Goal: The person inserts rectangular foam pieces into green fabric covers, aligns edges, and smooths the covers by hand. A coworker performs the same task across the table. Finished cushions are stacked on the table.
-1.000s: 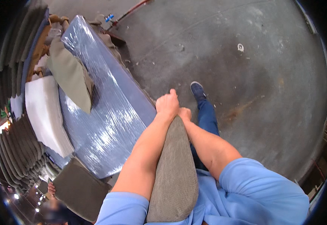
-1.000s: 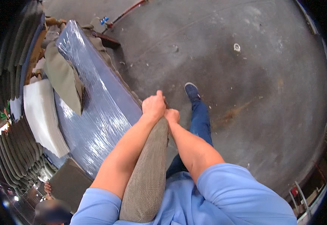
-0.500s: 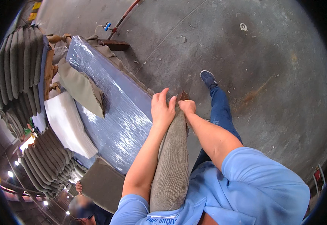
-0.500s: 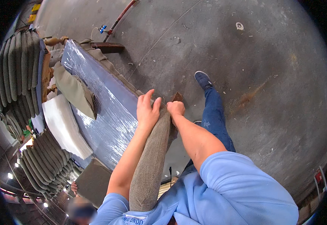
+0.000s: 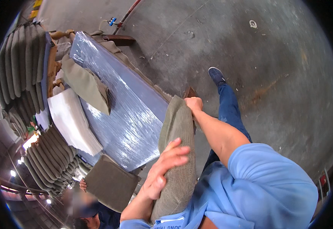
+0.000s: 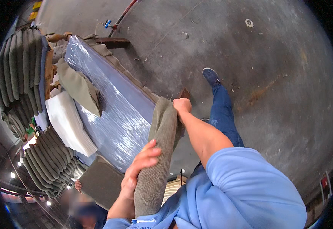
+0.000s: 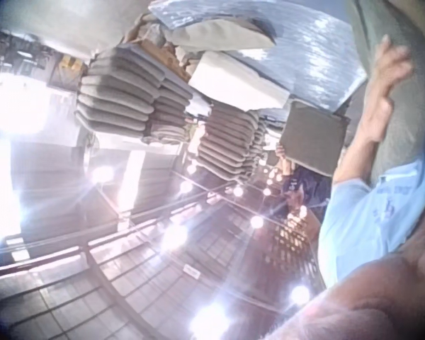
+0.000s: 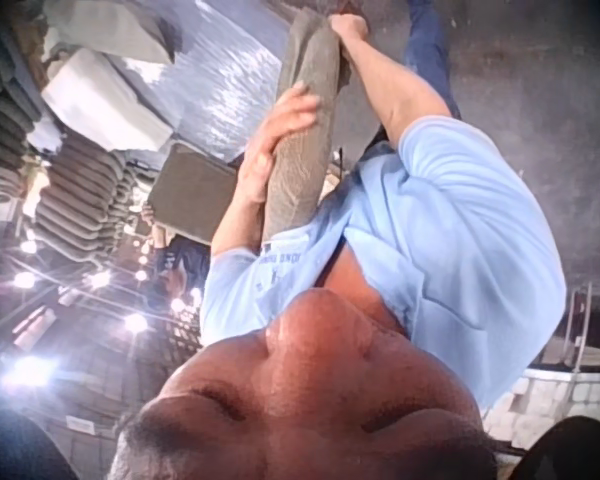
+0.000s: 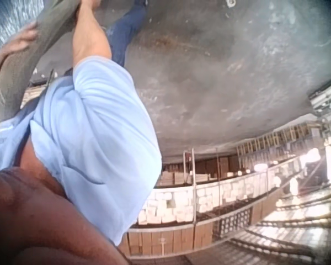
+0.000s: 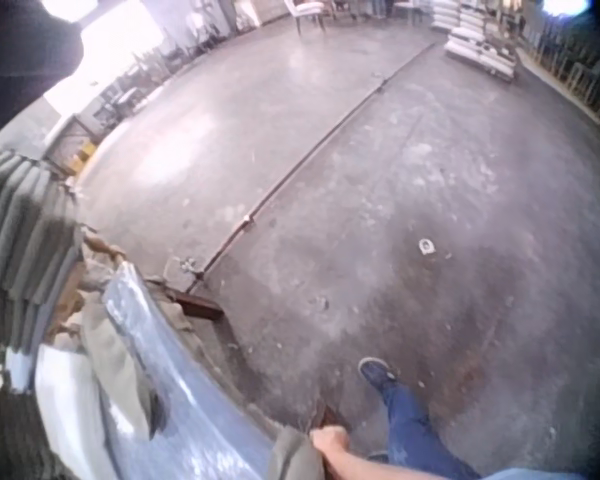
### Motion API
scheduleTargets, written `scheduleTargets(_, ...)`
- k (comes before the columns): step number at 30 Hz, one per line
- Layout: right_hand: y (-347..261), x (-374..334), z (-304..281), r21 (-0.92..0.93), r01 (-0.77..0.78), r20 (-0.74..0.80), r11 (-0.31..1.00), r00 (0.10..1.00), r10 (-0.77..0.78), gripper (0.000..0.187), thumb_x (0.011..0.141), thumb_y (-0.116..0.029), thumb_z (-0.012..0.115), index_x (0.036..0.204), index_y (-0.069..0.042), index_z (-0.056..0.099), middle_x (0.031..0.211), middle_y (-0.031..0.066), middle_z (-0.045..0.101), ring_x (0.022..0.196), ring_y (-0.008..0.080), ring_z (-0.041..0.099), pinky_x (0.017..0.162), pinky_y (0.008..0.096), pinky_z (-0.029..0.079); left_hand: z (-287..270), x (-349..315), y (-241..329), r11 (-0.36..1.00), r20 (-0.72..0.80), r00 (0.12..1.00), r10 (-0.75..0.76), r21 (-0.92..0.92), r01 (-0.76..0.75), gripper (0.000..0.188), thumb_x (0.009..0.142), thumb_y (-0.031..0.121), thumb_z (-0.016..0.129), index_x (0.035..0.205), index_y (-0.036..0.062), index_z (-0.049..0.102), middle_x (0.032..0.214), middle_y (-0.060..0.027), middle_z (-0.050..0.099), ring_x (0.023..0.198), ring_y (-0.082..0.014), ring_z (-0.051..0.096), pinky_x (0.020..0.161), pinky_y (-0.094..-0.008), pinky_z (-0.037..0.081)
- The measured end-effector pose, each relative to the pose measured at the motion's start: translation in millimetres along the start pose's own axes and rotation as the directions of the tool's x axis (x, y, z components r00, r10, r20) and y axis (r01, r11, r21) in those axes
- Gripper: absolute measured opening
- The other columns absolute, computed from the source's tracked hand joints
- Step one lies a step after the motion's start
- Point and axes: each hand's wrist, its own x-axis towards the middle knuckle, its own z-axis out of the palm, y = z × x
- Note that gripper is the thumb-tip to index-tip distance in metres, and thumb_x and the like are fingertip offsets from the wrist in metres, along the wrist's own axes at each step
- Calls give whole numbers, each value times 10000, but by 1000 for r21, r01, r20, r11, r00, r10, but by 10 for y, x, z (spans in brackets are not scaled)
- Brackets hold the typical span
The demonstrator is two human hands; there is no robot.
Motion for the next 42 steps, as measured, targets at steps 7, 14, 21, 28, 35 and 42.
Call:
scheduleTargets(7, -20, 53, 39, -141, 75, 40, 987, 997, -70, 381, 823, -400, 701, 993, -73, 799, 1130, 202, 746, 1114, 403, 691, 959, 463, 525, -119, -80, -1378, 918, -174, 902, -396, -38, 396, 724, 1096, 557, 266, 1632, 72, 308, 1681, -170, 309, 1591, -301, 185, 1281, -429, 138)
scheduleTargets(14, 63, -86, -533, -47, 155, -177, 987, 971, -161, 467, 954, -532, 662, 1053, -77, 703, 995, 164, 730, 982, 321, 686, 878, 453, 514, -81, -224, -1086, 743, -251, 708, -661, -82, 664, 698, 1119, 522, 304, 1644, 62, 273, 1705, -123, 272, 1579, -277, 234, 1274, -399, 172)
scheduleTargets(21, -319, -1713, -1310, 150, 436, 420, 887, 784, -457, 572, 984, -496, 649, 1412, -125, 570, 1368, 132, 544, 1284, 281, 488, 1059, 428, 425, 274, -1132, -646, 783, -320, 724, -611, -113, 611, 589, 1134, 380, 368, 1616, 42, 337, 1690, -170, 286, 1581, -294, 222, 1279, -389, 158)
scheduleTargets(28, -127, -1814, -699, 242, 744, 335, 623, 539, -773, 451, 1010, -361, 617, 1370, -92, 646, 1552, 233, 441, 1484, 352, 374, 1207, 426, 311, 419, -1416, -837, 879, -293, 863, -413, -376, 293, 748, 1116, 539, 293, 1654, 27, 200, 1725, -137, 181, 1589, -258, 166, 1277, -389, 154)
scheduleTargets(35, -4, -2805, -810, 280, 951, 357, 131, 23, -934, 337, 1003, -333, 550, 1063, -62, 741, 1212, 156, 688, 1181, 296, 626, 1108, 397, 397, 368, -1789, -858, 938, -366, 906, -212, -337, 83, 683, 1130, 485, 318, 1633, 24, 288, 1670, -128, 327, 1547, -235, 279, 1267, -363, 182)
scheduleTargets(42, -287, -2931, -732, 691, 677, 186, 252, 170, -968, 512, 1078, -296, 419, 702, -29, 643, 789, 140, 705, 800, 240, 658, 835, 383, 515, 277, -1433, -415, 968, -490, 835, -249, -144, 204, 538, 1144, 352, 303, 1538, 29, 476, 1548, -119, 520, 1422, -207, 470, 1204, -335, 316)
